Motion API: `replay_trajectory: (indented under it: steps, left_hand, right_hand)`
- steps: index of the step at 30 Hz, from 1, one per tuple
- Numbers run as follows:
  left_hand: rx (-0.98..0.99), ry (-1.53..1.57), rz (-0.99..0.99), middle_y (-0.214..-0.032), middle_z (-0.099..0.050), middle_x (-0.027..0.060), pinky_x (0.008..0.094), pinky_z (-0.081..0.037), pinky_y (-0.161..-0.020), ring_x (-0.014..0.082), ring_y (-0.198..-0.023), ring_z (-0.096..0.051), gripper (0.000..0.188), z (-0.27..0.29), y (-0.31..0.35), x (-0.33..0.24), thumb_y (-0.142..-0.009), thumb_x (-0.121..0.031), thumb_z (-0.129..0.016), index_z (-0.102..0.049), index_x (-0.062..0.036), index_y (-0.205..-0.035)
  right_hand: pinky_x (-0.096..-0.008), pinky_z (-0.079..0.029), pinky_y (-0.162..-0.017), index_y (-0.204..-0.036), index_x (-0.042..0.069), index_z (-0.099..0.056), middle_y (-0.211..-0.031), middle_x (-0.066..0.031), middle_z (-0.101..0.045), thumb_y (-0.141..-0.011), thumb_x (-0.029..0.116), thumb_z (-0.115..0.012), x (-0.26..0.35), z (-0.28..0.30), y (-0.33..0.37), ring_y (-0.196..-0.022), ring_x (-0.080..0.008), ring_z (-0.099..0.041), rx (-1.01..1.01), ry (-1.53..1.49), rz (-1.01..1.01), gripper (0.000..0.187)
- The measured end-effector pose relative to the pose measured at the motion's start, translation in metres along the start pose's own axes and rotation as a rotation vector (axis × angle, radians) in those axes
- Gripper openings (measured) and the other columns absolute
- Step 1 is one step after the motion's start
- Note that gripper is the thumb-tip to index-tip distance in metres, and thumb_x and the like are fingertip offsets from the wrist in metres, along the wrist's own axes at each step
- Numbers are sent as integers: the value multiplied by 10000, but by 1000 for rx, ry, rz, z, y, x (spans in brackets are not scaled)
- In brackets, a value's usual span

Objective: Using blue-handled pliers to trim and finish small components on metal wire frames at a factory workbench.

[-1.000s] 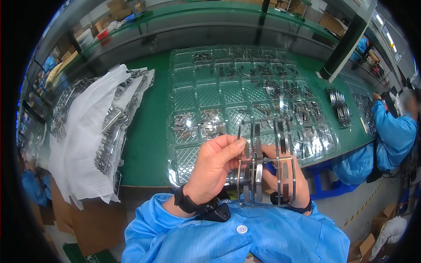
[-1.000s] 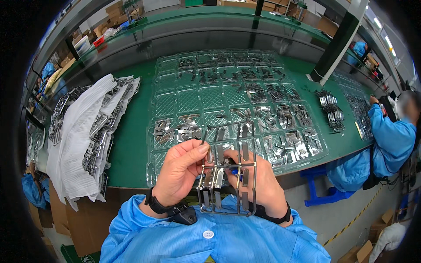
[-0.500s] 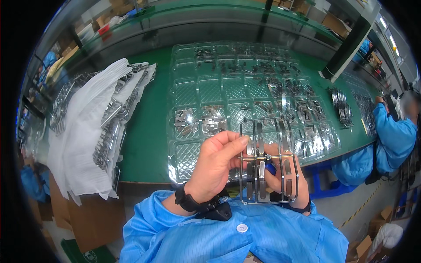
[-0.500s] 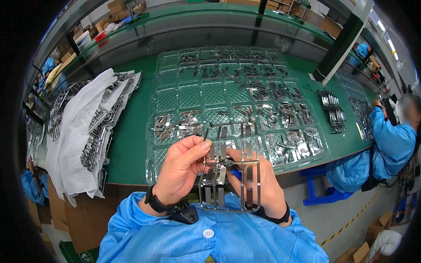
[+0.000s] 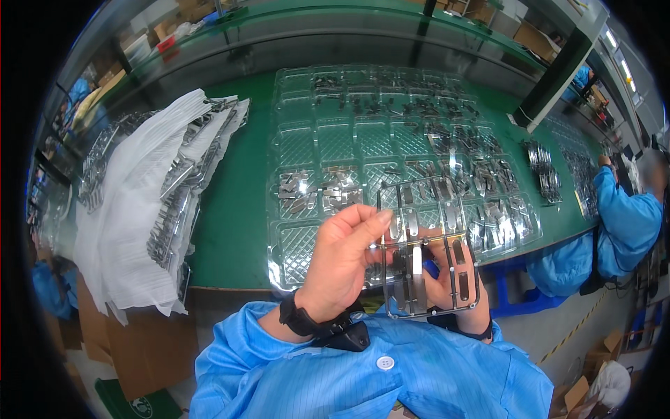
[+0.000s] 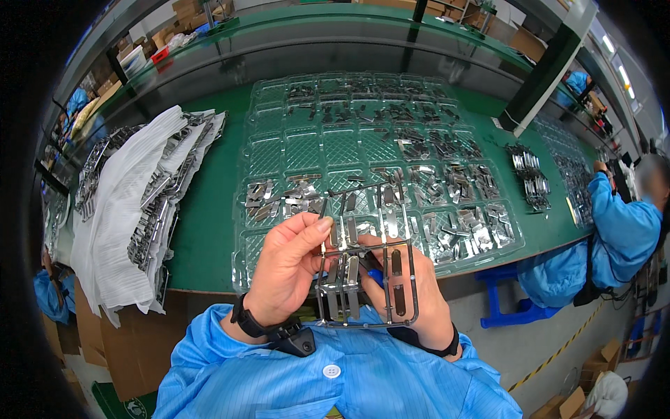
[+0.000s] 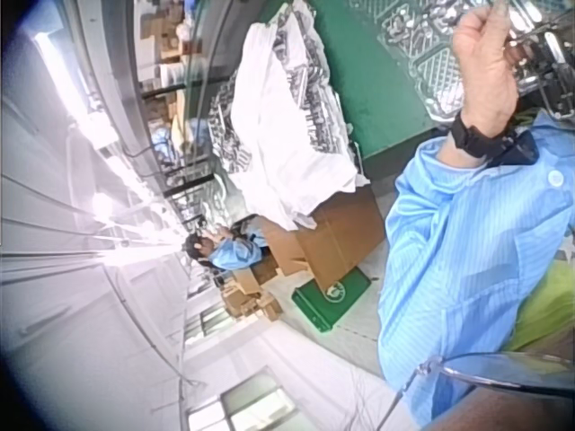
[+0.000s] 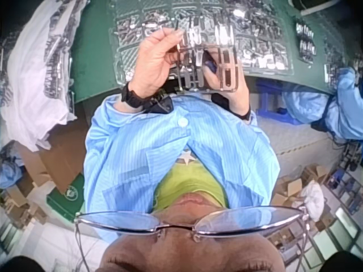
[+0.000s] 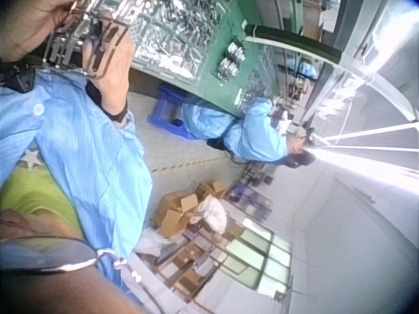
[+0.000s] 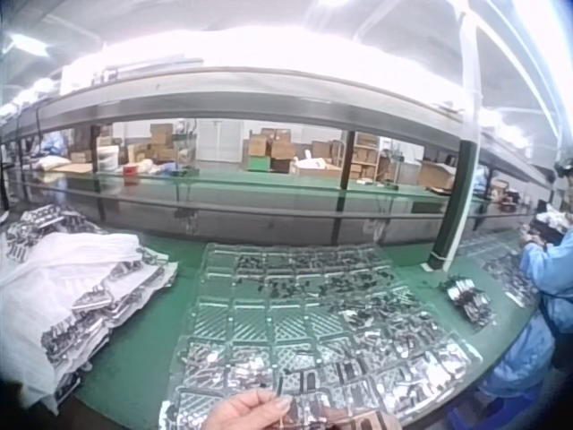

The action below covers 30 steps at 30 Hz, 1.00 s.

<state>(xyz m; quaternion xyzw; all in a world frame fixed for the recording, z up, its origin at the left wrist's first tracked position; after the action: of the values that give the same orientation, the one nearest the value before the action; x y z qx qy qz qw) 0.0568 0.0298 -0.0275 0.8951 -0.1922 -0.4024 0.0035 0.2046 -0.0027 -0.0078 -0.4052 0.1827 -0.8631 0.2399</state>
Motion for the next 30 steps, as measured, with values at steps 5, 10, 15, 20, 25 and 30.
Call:
replay_trajectory:
  steps: [5, 10, 15, 20, 25, 30]
  left_hand:
    - [43, 4, 17, -806, -580, 8, 213, -494, -574, 70, -695, -562, 117, -2, 1, 3, -902, -159, -591, -575, -43, -890]
    - [50, 12, 25, -812, -578, 9, 213, -494, -576, 69, -703, -560, 128, -4, 0, 5, -904, -169, -588, -573, -42, -889]
    - [56, 11, 17, -823, -586, 13, 216, -488, -584, 69, -705, -561, 127, -4, 0, 4, -905, -168, -587, -575, -43, -882]
    - [36, 50, 41, -769, -599, 22, 186, -470, -552, 58, -656, -564, 105, -6, 0, 9, -916, -138, -563, -562, -38, -883]
    - [47, 31, 43, -794, -598, 5, 207, -470, -590, 64, -679, -559, 117, -5, 0, 11, -898, -163, -598, -581, -50, -873]
    - [45, 3, 49, -789, -600, 7, 210, -473, -596, 63, -685, -559, 119, -7, -1, 11, -899, -164, -596, -576, -50, -873]
  right_hand:
    - [-344, -478, -574, -1132, 13, -586, -762, -154, -606, -658, 23, -662, -5, -4, 0, -642, -267, -604, 82, -27, -158, 480]
    - [-327, -469, -576, -1165, 25, -571, -747, -149, -600, -675, 20, -646, -3, -6, -1, -611, -251, -583, 66, -86, -158, 496]
    - [-343, -473, -595, -1170, 15, -560, -831, -166, -613, -665, 15, -658, -7, -4, 5, -658, -258, -593, 49, -45, -198, 514]
    - [-366, -453, -590, -1144, 12, -566, -805, -158, -577, -640, 13, -670, 1, -3, -2, -670, -291, -573, 69, -14, -120, 514]
    - [-385, -441, -566, -1136, 6, -564, -755, -156, -552, -616, 19, -706, 0, -1, 0, -638, -315, -557, 76, 111, -91, 539]
    - [-393, -455, -550, -1132, 7, -569, -792, -179, -603, -639, 25, -702, -10, -3, 9, -641, -342, -591, 68, 10, -156, 512]
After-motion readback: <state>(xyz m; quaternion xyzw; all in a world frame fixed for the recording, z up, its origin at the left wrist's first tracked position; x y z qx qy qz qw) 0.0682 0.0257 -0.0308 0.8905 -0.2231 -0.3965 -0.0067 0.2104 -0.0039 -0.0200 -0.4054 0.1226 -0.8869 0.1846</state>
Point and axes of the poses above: each hand's wrist, its own y-axis away from the middle knuckle, its own z-axis out of the back of the hand, x = y × z, the point moved 6 cm from there along -y, towards the middle knuckle
